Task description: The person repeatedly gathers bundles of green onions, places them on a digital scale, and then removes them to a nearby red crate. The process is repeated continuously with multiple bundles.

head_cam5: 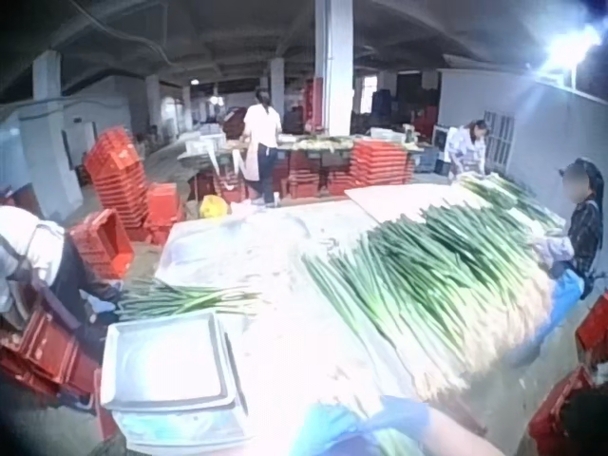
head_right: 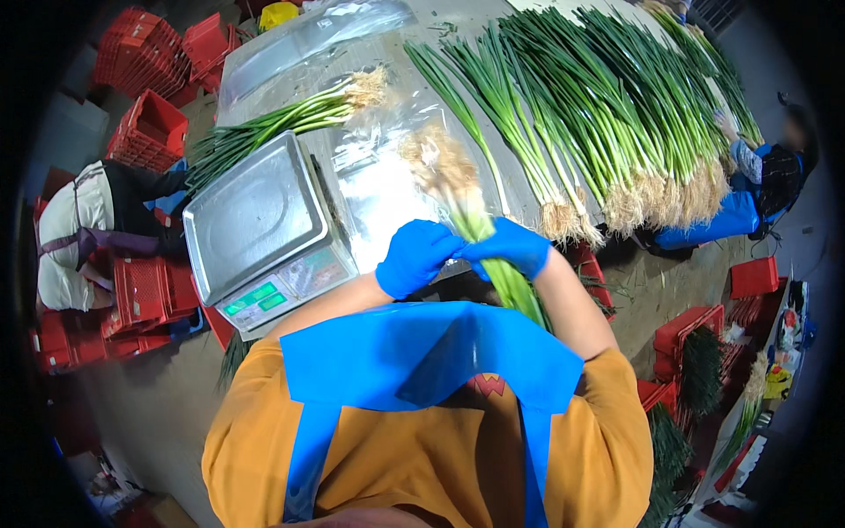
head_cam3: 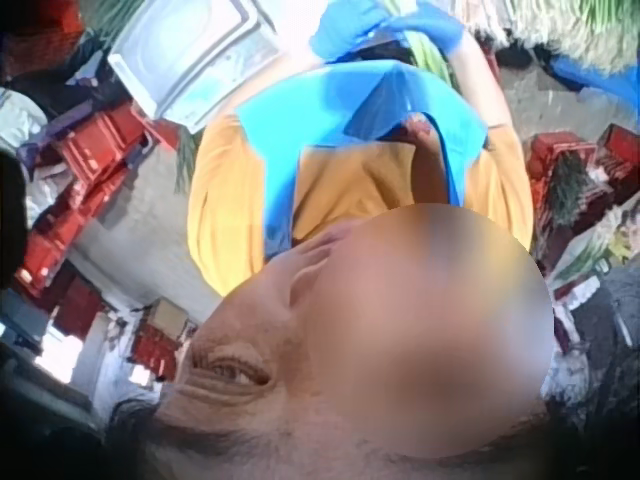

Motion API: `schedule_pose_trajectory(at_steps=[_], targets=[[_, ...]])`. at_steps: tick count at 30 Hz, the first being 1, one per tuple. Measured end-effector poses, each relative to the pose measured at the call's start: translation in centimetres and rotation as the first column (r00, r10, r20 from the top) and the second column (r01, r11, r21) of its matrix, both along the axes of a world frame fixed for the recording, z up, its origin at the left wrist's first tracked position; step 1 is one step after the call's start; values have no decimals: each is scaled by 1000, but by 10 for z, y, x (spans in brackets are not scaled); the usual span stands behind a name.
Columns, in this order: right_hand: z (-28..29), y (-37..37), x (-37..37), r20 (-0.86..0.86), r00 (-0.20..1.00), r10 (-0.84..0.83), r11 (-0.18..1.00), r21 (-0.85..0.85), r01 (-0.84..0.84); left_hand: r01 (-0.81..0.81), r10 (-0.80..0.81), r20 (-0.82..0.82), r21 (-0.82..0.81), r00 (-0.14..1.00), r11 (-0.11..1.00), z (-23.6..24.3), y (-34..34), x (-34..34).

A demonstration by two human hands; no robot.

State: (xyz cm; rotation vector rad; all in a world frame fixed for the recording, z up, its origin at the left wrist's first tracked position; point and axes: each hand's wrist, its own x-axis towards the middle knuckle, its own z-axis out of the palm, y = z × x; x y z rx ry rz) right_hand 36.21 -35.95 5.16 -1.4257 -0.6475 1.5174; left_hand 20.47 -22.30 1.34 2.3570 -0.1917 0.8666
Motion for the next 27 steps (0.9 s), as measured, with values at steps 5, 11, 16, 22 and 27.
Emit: schedule_pose_trajectory(at_steps=[5,11,16,22,27], targets=[[-2,-16,23,21,992,-123,989,-84,124,-56,53,-25,-184,998,981,-24,-14,16],[-1,-23,21,192,979,-60,995,-72,75,27,-412,-101,-955,906,294,-23,-6,24],[-25,6,-1,535,845,17,981,-172,89,-290,-274,-260,-954,926,-76,-4,-31,56],[-20,-4,12,-123,928,351,936,21,-351,-170,75,-183,-973,980,-155,11,-19,48],[-47,-1,-8,-170,630,758,651,129,-748,41,549,42,-999,835,13,61,21,-63]])
